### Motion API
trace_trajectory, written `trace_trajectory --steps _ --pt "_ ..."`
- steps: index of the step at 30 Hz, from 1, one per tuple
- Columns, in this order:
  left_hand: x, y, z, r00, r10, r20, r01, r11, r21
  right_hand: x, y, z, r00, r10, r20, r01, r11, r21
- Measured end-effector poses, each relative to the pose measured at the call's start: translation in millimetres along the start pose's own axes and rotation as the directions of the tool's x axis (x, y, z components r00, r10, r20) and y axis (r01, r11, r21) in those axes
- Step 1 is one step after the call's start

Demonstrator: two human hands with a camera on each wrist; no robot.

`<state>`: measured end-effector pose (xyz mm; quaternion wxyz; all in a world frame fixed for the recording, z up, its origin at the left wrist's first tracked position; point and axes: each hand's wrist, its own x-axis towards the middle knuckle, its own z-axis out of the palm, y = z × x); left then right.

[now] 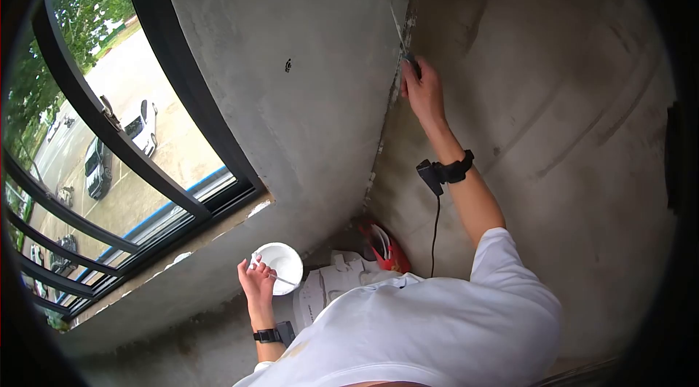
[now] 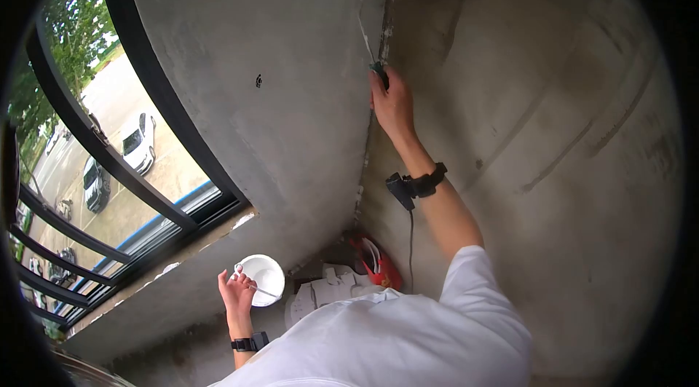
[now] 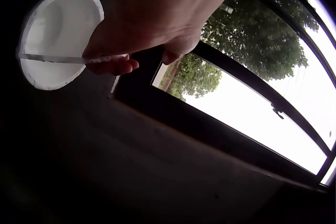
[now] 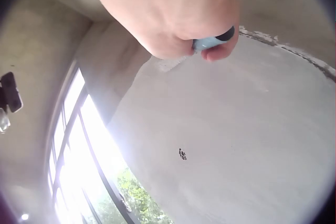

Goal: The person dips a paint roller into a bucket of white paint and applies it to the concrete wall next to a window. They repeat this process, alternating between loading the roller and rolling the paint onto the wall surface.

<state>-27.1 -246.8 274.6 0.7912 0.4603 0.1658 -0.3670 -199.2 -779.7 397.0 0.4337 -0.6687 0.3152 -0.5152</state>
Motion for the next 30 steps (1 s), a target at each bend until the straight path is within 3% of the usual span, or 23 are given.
trace_trajectory --steps 2,3,5,6,8,10,11,16,18,23,25,30 --pt "4 -1 7 1.000 -0.002 -0.006 0.002 1.000 -0.011 11 -26 11 0.989 0.137 0.049 -0.145 0.943 0.300" --pt "5 -1 10 1.000 -0.014 -0.004 0.014 1.000 -0.015 17 -22 15 0.989 0.140 0.049 -0.148 0.942 0.300" --pt "-22 -7 16 1.000 -0.012 0.024 0.012 1.000 0.005 11 -18 -17 0.999 0.028 0.034 -0.034 0.982 0.187" --pt "-19 -8 19 0.999 -0.008 0.035 0.008 1.000 0.001 13 -2 -14 0.999 0.038 0.025 -0.042 0.983 0.177" --pt "-12 -8 15 0.998 -0.028 0.053 0.027 1.000 0.013 11 32 -8 1.000 0.030 -0.002 -0.030 0.998 -0.046" --pt "-8 -8 15 0.998 -0.025 0.063 0.023 0.999 0.029 -8 43 -5 0.998 0.057 0.006 -0.056 0.993 -0.107" --pt "-38 -17 23 0.997 -0.029 0.074 0.025 0.999 0.044 -29 29 -34 0.998 0.065 0.008 -0.063 0.986 -0.155" --pt "-28 -17 26 0.999 -0.002 -0.044 0.005 0.999 0.054 -89 78 -14 0.991 0.128 0.027 -0.120 0.972 -0.204" --pt "-55 -22 25 1.000 -0.001 -0.025 0.002 0.999 0.052 -124 79 -33 0.989 0.146 0.035 -0.134 0.963 -0.234" --pt "-47 -25 15 0.999 0.007 -0.046 -0.006 0.999 0.036 -174 124 -19 0.968 0.237 0.078 -0.211 0.946 -0.245" --pt "-72 -29 13 0.999 0.019 -0.033 -0.018 0.999 0.027 -190 104 -41 0.953 0.291 0.081 -0.258 0.923 -0.285" --pt "-70 -32 10 0.999 0.014 -0.048 -0.013 1.000 0.010 -132 95 -38 0.987 0.151 -0.046 -0.158 0.956 -0.248"
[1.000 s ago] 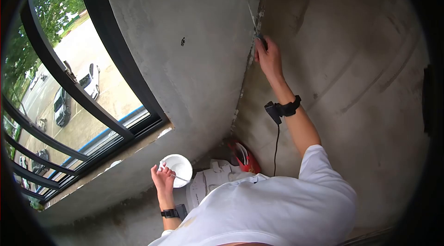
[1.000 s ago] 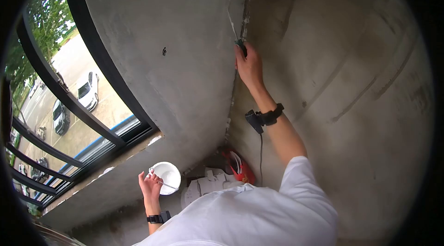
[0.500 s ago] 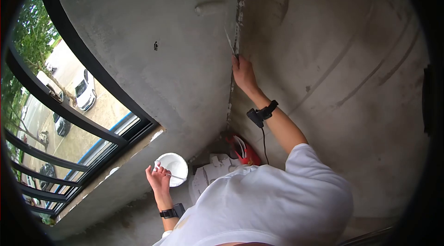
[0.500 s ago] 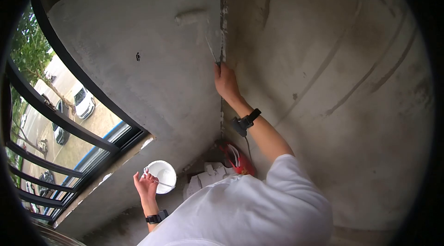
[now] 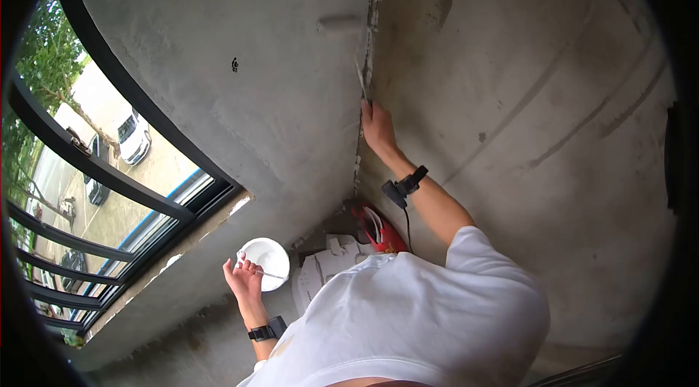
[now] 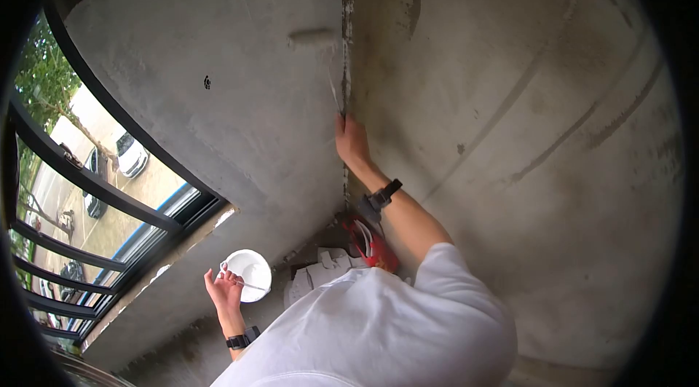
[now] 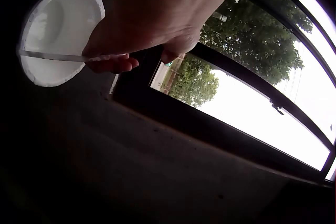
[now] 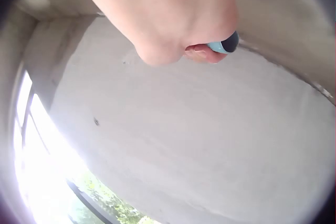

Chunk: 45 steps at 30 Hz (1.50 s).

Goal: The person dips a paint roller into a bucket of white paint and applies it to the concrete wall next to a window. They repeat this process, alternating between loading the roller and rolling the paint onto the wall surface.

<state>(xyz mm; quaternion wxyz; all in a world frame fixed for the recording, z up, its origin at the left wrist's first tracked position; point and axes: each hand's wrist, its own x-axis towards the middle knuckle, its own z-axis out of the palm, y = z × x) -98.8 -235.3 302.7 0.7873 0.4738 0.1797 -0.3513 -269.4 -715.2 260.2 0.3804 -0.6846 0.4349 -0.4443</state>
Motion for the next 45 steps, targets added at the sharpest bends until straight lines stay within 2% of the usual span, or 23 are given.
trace_trajectory --steps 2,4,8,10,15,16,19,22,23,26,30,32,36,38,42,45 --pt "-5 -1 2 1.000 -0.014 0.016 0.014 1.000 0.001 40 -18 -12 0.998 -0.036 -0.051 0.036 0.999 0.005" --pt "-4 -5 6 1.000 -0.027 -0.001 0.027 1.000 0.005 76 -35 -30 0.993 -0.109 -0.037 0.112 0.987 0.111" --pt "9 -12 3 0.999 -0.046 -0.002 0.046 0.999 -0.004 111 -47 -49 0.996 -0.092 -0.005 0.092 0.992 0.084" --pt "-4 -11 1 0.996 -0.066 0.059 0.065 0.998 0.013 96 -75 -76 0.999 -0.049 0.022 0.049 0.998 0.031" --pt "-1 -15 19 0.998 -0.059 -0.013 0.059 0.998 0.006 59 -30 -50 0.990 -0.141 -0.004 0.140 0.989 -0.053" --pt "-20 -11 21 0.998 -0.057 -0.018 0.058 0.998 0.012 38 -36 -61 0.997 -0.072 0.031 0.072 0.997 -0.014" --pt "-5 -15 17 0.998 -0.064 0.001 0.064 0.998 -0.009 9 1 -43 0.989 0.055 0.139 -0.058 0.998 0.017" --pt "-7 -16 22 0.998 -0.065 0.000 0.065 0.998 -0.009 -15 23 -34 0.988 0.046 0.145 -0.040 0.998 -0.042" --pt "-22 -10 16 0.998 -0.065 0.015 0.065 0.998 -0.012 -31 12 -44 0.987 0.056 0.153 -0.049 0.998 -0.051" --pt "-15 -13 13 0.999 -0.050 0.003 0.050 0.999 -0.023 -26 9 -48 0.986 0.072 0.151 -0.065 0.997 -0.050" --pt "-26 -1 -5 0.999 -0.038 0.011 0.038 0.999 -0.024 -1 -60 -69 0.986 0.069 0.149 -0.058 0.995 -0.077" --pt "-26 2 -11 0.999 -0.033 0.024 0.034 0.999 -0.034 24 -83 -69 0.991 -0.129 0.021 0.130 0.990 -0.046" --pt "-23 11 -26 0.999 -0.047 0.025 0.048 0.998 -0.044 59 -147 -84 0.979 -0.205 -0.003 0.205 0.977 -0.051" --pt "-22 11 -25 0.999 -0.050 0.011 0.050 0.998 -0.042 82 -166 -85 0.951 -0.274 -0.146 0.269 0.962 -0.055" --pt "-25 15 -28 0.999 -0.051 0.004 0.051 0.997 -0.052 96 -210 -103 0.954 -0.272 -0.123 0.275 0.961 0.006" --pt "-23 17 -35 0.998 -0.061 0.015 0.062 0.996 -0.058 86 -225 -107 0.975 -0.212 -0.070 0.216 0.975 0.060"
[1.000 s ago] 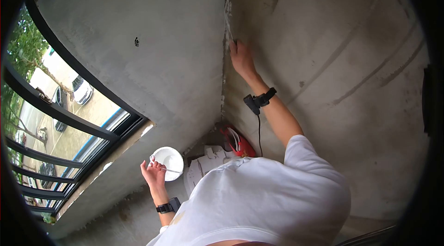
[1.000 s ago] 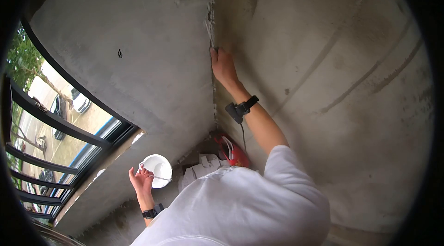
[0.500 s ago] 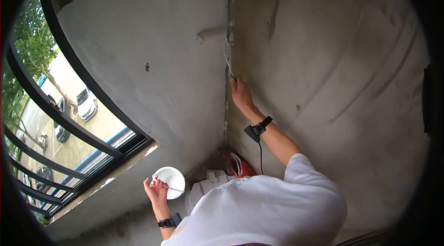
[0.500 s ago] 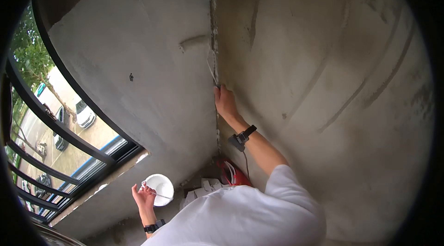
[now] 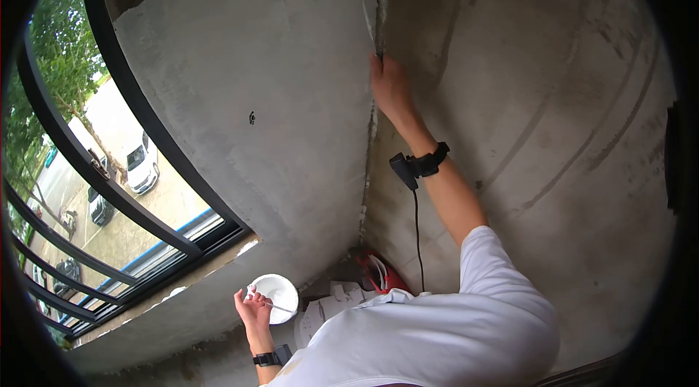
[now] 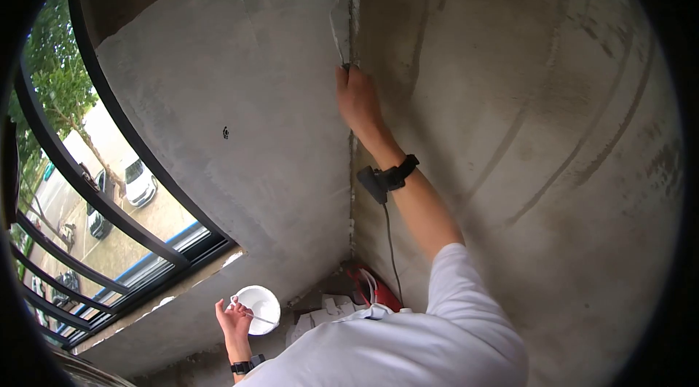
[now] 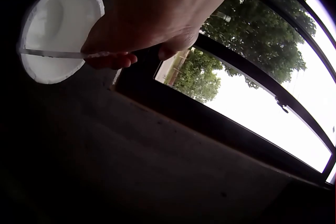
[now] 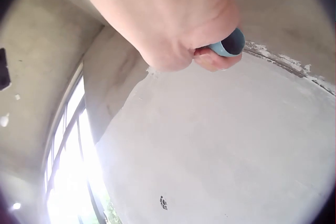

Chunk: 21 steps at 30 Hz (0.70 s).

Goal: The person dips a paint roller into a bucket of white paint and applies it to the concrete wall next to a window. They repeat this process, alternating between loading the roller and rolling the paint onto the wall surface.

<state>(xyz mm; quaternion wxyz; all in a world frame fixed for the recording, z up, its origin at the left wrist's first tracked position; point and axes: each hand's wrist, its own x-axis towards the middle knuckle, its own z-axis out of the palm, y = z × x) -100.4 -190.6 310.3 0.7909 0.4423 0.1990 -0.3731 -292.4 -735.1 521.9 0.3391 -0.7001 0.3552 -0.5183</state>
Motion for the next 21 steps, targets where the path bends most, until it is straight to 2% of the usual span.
trace_trajectory --steps 2,5,7,9,12,14,16,20,21 --pt "2 1 -3 1.000 -0.006 0.012 0.006 1.000 -0.005 -17 1 3 0.998 -0.009 0.056 0.017 0.989 -0.146" --pt "3 2 -5 1.000 -0.007 -0.005 0.007 1.000 0.001 -64 25 24 0.999 -0.014 0.050 0.021 0.988 -0.151" --pt "-1 4 -8 1.000 -0.010 0.000 0.010 1.000 0.012 -104 34 30 0.992 0.064 0.104 -0.050 0.990 -0.129" --pt "1 5 -10 1.000 -0.012 0.009 0.012 1.000 0.019 -136 56 38 0.991 0.060 0.116 -0.043 0.988 -0.145" --pt "3 7 -11 1.000 -0.021 0.011 0.021 0.999 0.035 -157 51 33 0.983 0.100 0.155 -0.077 0.986 -0.149" --pt "5 8 -12 1.000 -0.025 0.007 0.025 0.999 0.041 -156 41 30 0.974 0.140 0.179 -0.116 0.984 -0.137" --pt "7 8 -15 0.999 -0.038 0.019 0.038 0.999 0.038 -139 32 31 0.995 0.051 0.088 -0.039 0.990 -0.133" --pt "5 9 -18 0.999 -0.035 0.021 0.034 0.999 0.036 -95 9 28 0.998 0.012 0.060 -0.002 0.987 -0.161" --pt "4 9 -19 0.999 -0.031 0.026 0.030 0.999 0.035 -85 4 25 0.998 -0.041 0.043 0.046 0.990 -0.134"
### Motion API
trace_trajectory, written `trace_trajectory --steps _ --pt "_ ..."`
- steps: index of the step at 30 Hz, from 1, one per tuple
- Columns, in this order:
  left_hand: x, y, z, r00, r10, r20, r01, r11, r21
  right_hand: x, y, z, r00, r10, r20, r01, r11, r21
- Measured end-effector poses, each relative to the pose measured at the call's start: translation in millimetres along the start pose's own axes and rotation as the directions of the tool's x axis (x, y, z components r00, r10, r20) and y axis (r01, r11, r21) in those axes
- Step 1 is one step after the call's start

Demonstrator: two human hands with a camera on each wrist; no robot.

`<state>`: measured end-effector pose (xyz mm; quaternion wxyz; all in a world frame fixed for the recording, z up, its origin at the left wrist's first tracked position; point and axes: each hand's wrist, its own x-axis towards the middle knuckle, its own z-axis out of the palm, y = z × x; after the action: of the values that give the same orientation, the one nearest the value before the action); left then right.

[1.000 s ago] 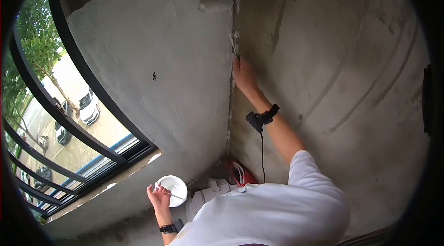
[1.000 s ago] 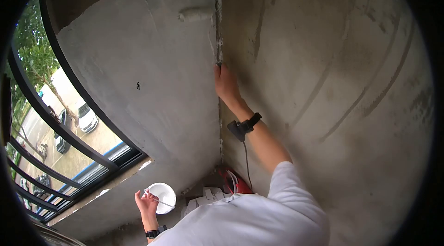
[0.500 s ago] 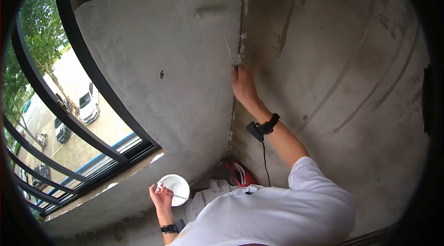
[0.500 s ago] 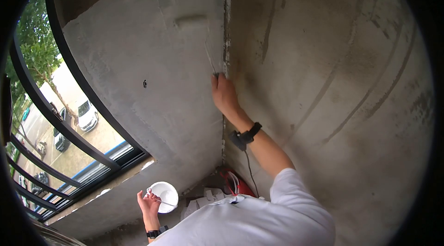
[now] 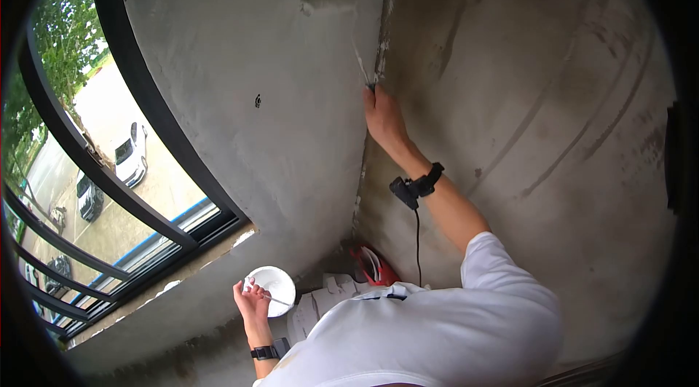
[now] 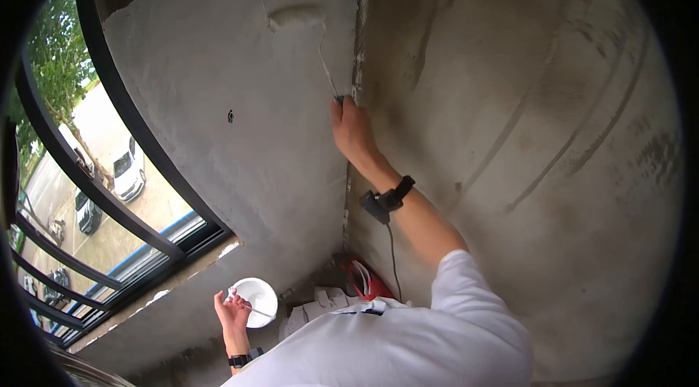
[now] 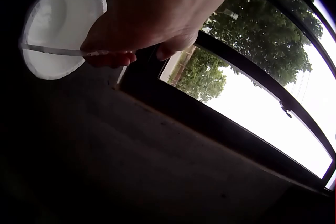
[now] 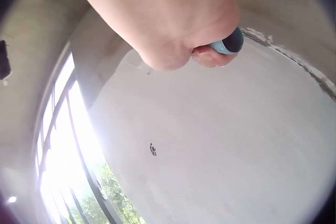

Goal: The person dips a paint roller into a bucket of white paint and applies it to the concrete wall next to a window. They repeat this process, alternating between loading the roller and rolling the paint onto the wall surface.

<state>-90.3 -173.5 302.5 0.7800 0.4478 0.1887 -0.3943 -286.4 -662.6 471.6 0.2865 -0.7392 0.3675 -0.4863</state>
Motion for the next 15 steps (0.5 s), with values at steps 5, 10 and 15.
trace_trajectory --steps 5,10,15 --pt "-7 -1 1 1.000 0.009 0.019 -0.009 1.000 0.003 38 -22 -14 0.999 -0.032 -0.008 0.032 0.999 0.019" --pt "-6 1 -3 1.000 -0.003 0.029 0.002 1.000 0.016 56 -48 -20 0.997 -0.065 -0.039 0.065 0.998 -0.005" --pt "-12 -3 -2 0.999 0.030 0.026 -0.030 1.000 0.004 46 -59 -15 0.999 -0.032 0.027 0.031 0.999 0.019"
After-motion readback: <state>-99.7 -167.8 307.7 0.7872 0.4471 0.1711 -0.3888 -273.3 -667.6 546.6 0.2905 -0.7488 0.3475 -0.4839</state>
